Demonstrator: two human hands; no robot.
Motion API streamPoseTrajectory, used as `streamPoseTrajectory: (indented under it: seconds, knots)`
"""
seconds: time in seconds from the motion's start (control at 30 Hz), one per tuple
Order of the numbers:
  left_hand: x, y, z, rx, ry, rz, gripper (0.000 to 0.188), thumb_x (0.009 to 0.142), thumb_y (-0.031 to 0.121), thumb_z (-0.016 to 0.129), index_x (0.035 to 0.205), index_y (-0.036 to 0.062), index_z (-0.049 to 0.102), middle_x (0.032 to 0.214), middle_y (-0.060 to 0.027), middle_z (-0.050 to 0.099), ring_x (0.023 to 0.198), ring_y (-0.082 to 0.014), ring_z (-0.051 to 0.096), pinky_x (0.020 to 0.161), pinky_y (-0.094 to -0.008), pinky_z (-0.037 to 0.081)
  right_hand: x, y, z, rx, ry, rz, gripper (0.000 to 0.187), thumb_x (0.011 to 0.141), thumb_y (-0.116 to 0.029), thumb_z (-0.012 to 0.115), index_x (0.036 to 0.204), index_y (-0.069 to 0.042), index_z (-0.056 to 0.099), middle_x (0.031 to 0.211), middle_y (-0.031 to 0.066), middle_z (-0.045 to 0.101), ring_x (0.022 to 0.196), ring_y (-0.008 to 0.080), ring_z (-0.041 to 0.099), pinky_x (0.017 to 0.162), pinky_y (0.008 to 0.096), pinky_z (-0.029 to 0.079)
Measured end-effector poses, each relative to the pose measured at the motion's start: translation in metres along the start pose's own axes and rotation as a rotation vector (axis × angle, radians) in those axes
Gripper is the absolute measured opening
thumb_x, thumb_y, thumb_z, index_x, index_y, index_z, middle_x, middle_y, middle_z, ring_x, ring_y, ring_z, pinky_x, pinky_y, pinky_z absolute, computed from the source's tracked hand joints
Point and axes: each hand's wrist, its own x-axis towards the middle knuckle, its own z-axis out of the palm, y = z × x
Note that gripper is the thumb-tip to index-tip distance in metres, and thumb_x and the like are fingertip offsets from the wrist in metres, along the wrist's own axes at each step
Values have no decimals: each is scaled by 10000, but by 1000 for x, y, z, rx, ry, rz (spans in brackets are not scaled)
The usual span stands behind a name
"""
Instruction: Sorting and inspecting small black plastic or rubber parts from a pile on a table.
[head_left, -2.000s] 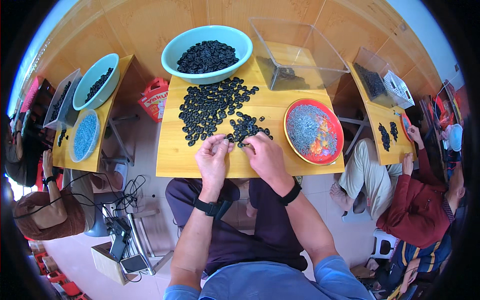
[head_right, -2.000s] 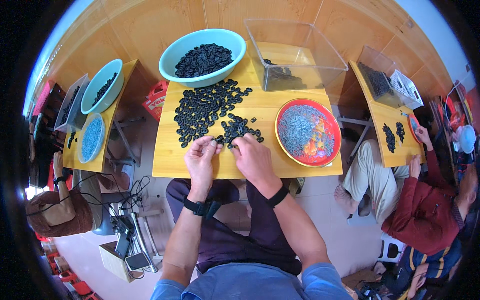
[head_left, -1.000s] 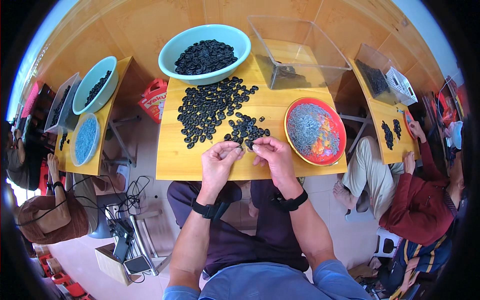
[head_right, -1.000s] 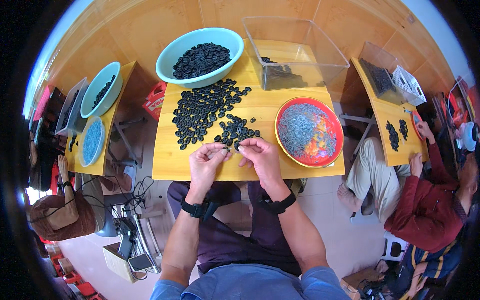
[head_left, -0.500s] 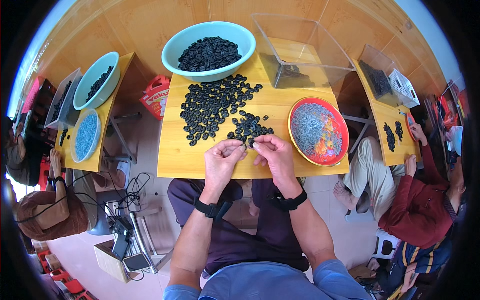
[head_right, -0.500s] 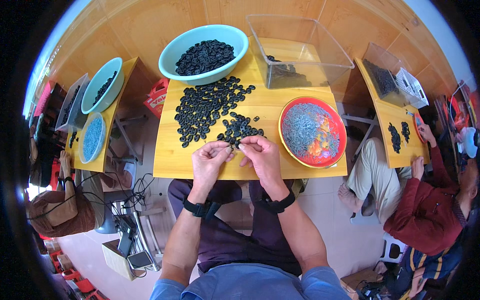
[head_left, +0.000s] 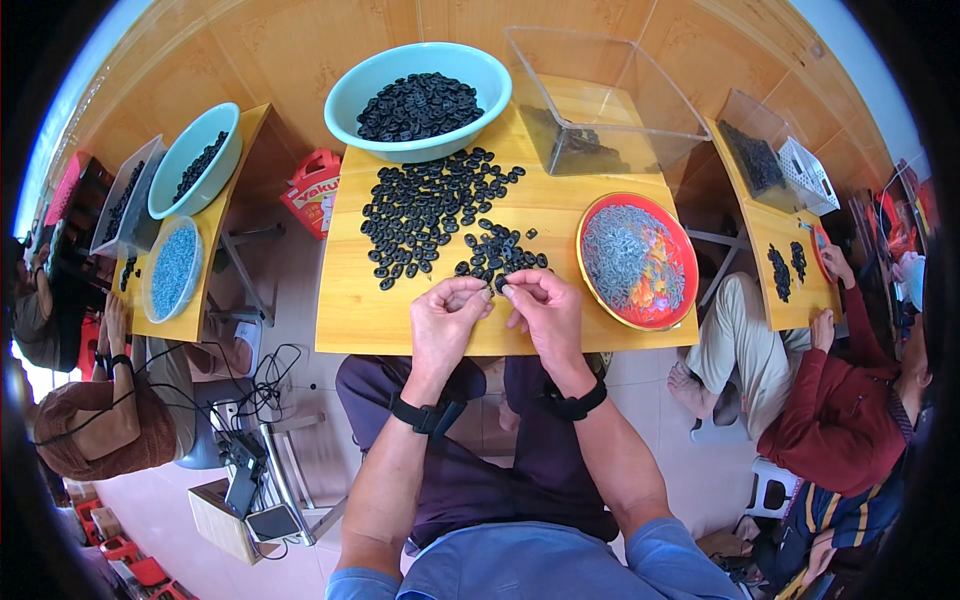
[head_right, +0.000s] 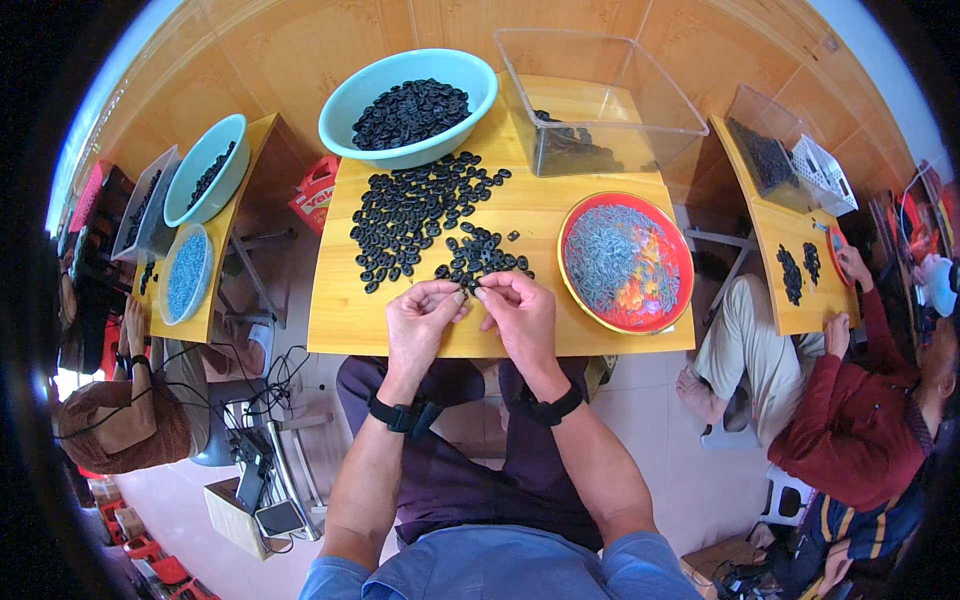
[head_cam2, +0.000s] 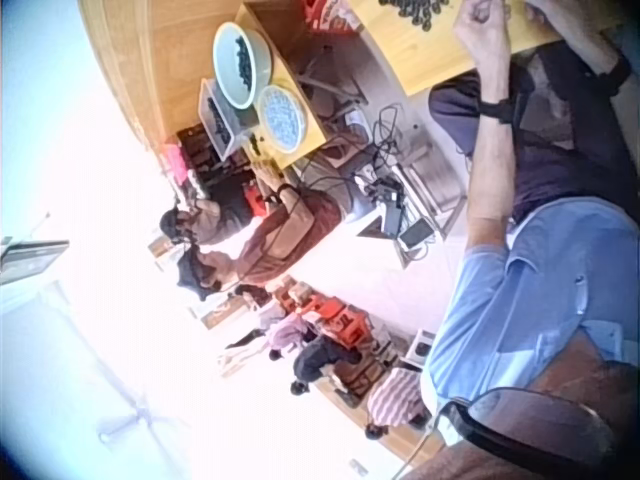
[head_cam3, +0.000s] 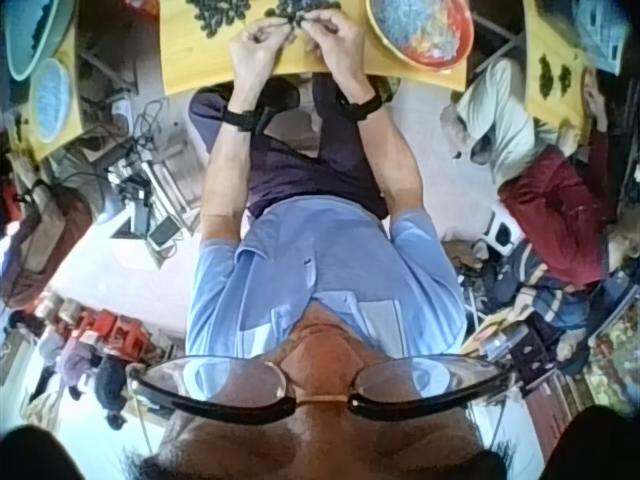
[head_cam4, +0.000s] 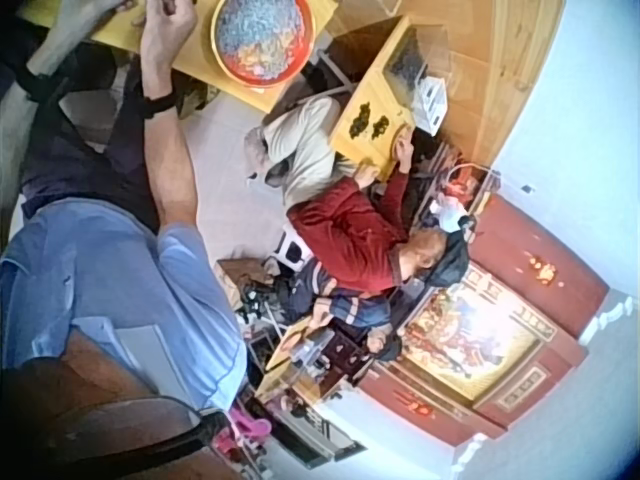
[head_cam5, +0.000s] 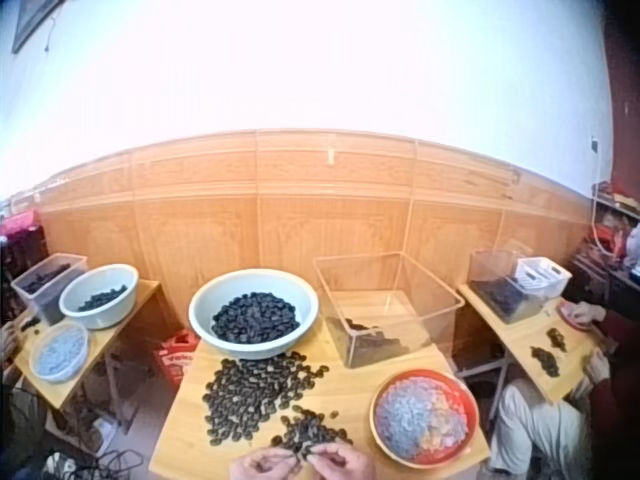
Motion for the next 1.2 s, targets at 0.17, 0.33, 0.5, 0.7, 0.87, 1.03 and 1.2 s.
streamPoseTrajectory:
  seconds: [0.17, 0.33, 0.5, 0.7, 0.87, 1.03, 1.2]
  knots:
    - [0, 2, 0, 9, -27, -19, 170, 896, 22, 705, 1033, -77, 683, 854, -100, 730, 747, -112, 700, 701, -220, 563, -1, 6, 2, -37, -11, -23, 102, 891, -17, 679, 979, 33, 686, 827, 38, 693, 657, 67, 621, 541, 211, 506]
    - [0, 6, -1, 18, -49, -40, 192, 900, 22, 700, 1061, -81, 682, 894, -113, 735, 773, -122, 707, 719, -225, 572, 0, 7, 0, -138, 14, -65, 90, 889, -31, 681, 961, 21, 696, 807, 30, 693, 656, 55, 620, 534, 204, 484]
    - [-1, 10, 0, 18, -58, -62, 191, 902, 14, 690, 1065, -87, 679, 898, -114, 734, 785, -124, 708, 720, -226, 574, 0, 9, -2, -82, 9, -26, 108, 886, -75, 689, 961, 0, 707, 760, 11, 687, 634, 50, 627, 504, 189, 446]
    - [-1, 10, 1, 32, -36, -61, 173, 905, 14, 689, 1050, -80, 686, 882, -107, 733, 760, -116, 699, 701, -222, 570, 2, 9, -3, -86, -4, -17, 110, 888, -84, 690, 957, 0, 708, 763, 14, 691, 619, 55, 630, 494, 190, 444]
    - [-1, 9, 2, 22, -39, -64, 166, 904, 17, 695, 1041, -77, 689, 870, -104, 731, 748, -115, 696, 696, -224, 569, 1, 10, -3, -98, -2, -21, 106, 890, -81, 687, 955, -1, 709, 762, 17, 692, 615, 57, 631, 498, 193, 449]
    - [-1, 8, 3, 1, -45, -64, 162, 905, 20, 698, 1033, -79, 688, 864, -100, 730, 740, -114, 692, 692, -225, 568, 0, 10, -4, -116, -3, -32, 106, 890, -76, 684, 960, -3, 713, 753, 16, 688, 614, 56, 630, 501, 193, 453]
    - [-3, 6, 3, 20, -85, -14, 162, 889, 10, 705, 1045, -31, 693, 821, -68, 719, 715, -88, 669, 672, -226, 556, 0, 8, -4, -117, -28, -36, 98, 889, -65, 681, 957, -5, 716, 758, 18, 683, 616, 55, 620, 499, 194, 452]
